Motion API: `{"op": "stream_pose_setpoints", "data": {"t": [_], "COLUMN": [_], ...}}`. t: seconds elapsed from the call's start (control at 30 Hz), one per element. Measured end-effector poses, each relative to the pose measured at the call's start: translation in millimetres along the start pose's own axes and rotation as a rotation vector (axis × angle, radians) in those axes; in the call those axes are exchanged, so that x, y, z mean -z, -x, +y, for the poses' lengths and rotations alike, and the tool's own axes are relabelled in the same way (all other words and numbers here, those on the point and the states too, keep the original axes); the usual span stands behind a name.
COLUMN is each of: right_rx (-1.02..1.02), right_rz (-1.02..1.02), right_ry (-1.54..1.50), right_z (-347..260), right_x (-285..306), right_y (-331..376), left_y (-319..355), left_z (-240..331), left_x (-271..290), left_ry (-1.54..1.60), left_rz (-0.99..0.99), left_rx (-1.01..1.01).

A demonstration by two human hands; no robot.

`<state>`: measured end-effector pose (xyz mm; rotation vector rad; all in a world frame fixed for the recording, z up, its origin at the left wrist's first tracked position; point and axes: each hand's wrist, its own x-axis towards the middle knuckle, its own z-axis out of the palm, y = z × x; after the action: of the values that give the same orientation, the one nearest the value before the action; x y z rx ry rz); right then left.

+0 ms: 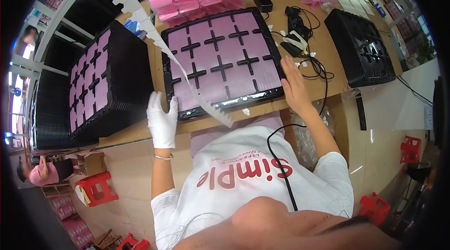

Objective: The person places pink plastic inserts into black plastic trays. They then apply a strip of white adhesive tape along the edge of the tray to secure the insert. The person repeats this process for multiple trays, handling them one at a time.

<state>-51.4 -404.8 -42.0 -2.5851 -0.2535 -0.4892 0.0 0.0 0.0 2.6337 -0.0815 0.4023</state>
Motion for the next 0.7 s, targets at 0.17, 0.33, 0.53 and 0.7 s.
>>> {"op": "stream_pose_setpoints", "data": {"t": [0.17,0.33,0.53,0.7], "right_rx": [-0.191,-0.234,-0.31,-0.319], "right_rz": [0.026,0.046,0.047,0.038], "right_ry": [-0.384,-0.369,-0.38,-0.391], "right_z": [-1,0,5,3], "right_x": [-11,-18,-31,-26], "right_y": [7,7,10,10], "left_y": [0,-31,-24,-35], "left_z": [-6,-11,-23,-22], "left_x": [5,9,6,10], "left_ry": [0.503,0.712,0.988,1.02], "left_rz": [-0.144,-0.121,-0.368,-0.31], "left_rx": [0.125,0.329,0.443,0.533]}}
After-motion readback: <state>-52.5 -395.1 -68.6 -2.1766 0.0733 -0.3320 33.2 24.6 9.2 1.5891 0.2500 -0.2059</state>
